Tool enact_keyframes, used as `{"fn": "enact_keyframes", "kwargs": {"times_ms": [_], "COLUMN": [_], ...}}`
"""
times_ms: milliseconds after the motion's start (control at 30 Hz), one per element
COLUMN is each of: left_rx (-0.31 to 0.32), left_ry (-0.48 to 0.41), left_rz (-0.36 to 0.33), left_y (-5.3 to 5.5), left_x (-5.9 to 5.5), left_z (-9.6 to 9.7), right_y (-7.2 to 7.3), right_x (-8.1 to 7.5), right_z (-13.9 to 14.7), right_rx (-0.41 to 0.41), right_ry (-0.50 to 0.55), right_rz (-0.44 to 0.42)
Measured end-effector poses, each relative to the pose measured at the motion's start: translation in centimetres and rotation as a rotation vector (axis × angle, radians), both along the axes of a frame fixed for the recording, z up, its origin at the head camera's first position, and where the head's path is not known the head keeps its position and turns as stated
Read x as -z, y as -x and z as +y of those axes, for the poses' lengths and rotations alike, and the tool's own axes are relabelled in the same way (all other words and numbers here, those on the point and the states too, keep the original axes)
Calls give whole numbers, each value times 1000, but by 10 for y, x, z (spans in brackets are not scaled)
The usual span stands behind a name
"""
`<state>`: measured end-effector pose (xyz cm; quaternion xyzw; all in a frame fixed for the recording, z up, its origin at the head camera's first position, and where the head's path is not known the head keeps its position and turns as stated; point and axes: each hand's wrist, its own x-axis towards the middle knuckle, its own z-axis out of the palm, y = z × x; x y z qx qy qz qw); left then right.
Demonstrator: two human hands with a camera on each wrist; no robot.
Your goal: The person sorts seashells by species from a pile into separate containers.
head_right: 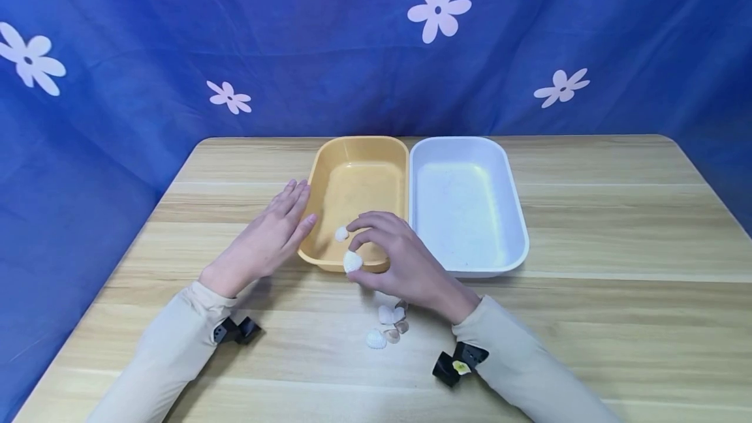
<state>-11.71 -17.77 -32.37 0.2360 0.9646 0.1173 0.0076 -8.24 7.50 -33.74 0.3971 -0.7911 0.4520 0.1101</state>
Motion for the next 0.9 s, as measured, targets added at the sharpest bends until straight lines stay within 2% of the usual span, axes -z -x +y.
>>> {"fn": "enact_keyframes", "kwargs": {"times_ms": [267, 433, 533, 633, 733, 900], "left_rx": [4, 7, 9, 8, 7, 9], "left_ry": [5, 16, 15, 11, 6, -8], "left_rz": [7, 8, 15, 14, 8, 10], "left_y": [0, 0, 0, 0, 0, 0], "left_x": [0, 1, 1, 2, 2, 2], "left_z": [0, 0, -1, -1, -2, -1], "right_y": [9, 11, 13, 17, 21, 28], "right_x": [3, 0, -3, -4, -5, -6], "right_z": [-8, -12, -15, -20, -25, -31], "right_rx": [59, 128, 168, 186, 203, 247], "right_ry": [23, 15, -49, -156, -249, -321], "right_rz": [1, -20, -75, -119, -107, -70]}}
